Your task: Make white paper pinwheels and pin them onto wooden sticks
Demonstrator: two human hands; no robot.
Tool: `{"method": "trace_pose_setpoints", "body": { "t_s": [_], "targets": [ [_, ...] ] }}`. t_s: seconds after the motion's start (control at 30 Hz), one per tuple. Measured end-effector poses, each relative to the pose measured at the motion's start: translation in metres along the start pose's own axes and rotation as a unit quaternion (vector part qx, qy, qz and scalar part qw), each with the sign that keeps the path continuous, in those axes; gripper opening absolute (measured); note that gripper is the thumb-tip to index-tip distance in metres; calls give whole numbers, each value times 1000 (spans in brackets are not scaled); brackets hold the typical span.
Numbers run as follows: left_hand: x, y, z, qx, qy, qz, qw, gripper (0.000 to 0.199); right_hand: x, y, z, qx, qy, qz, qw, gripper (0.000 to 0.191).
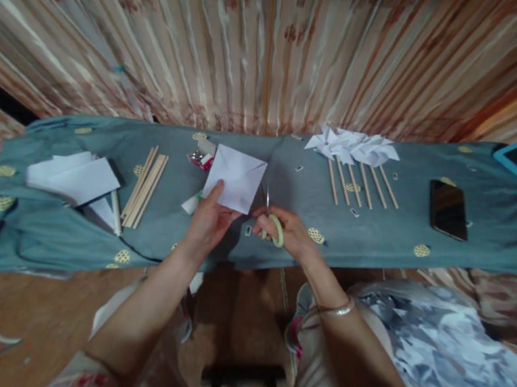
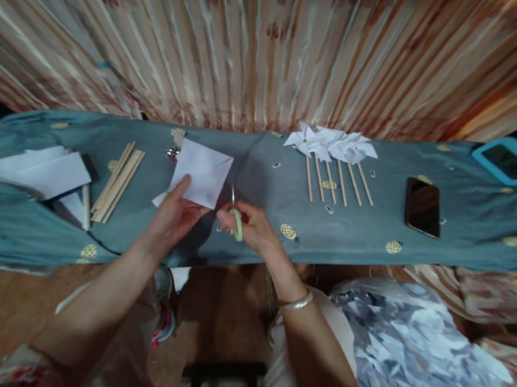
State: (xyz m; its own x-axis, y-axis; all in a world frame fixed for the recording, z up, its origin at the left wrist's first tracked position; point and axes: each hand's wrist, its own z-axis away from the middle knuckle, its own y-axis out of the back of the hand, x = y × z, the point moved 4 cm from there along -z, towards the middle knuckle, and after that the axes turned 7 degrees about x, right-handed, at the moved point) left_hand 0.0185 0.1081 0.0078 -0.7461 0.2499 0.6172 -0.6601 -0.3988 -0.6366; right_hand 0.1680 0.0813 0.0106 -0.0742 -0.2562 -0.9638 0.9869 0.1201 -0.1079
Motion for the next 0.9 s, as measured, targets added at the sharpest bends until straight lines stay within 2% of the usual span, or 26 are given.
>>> {"method": "trace_pose_setpoints", "body": {
  "t_s": [0.1,0.2,0.4,0.57,0.9],
  "targets": [
    [6,4,-2,1,-1,-24,1000,26,9,-10,11,-82,-23,32,996,45],
    [9,5,0,5,-3,-25,1000,25,16,-14,17,-110,-30,54,992,40],
    [6,1,4,11,-5,1,1000,23,16,-15,17,-96,-42,48,993,38],
    [5,1,2,40,-7,17,999,28,18,-16,15,-81,-41,44,995,38],
    [5,1,1,30,-10,31,999,24,20,-17,14,-71,-64,11,995,36]
  ]
}}
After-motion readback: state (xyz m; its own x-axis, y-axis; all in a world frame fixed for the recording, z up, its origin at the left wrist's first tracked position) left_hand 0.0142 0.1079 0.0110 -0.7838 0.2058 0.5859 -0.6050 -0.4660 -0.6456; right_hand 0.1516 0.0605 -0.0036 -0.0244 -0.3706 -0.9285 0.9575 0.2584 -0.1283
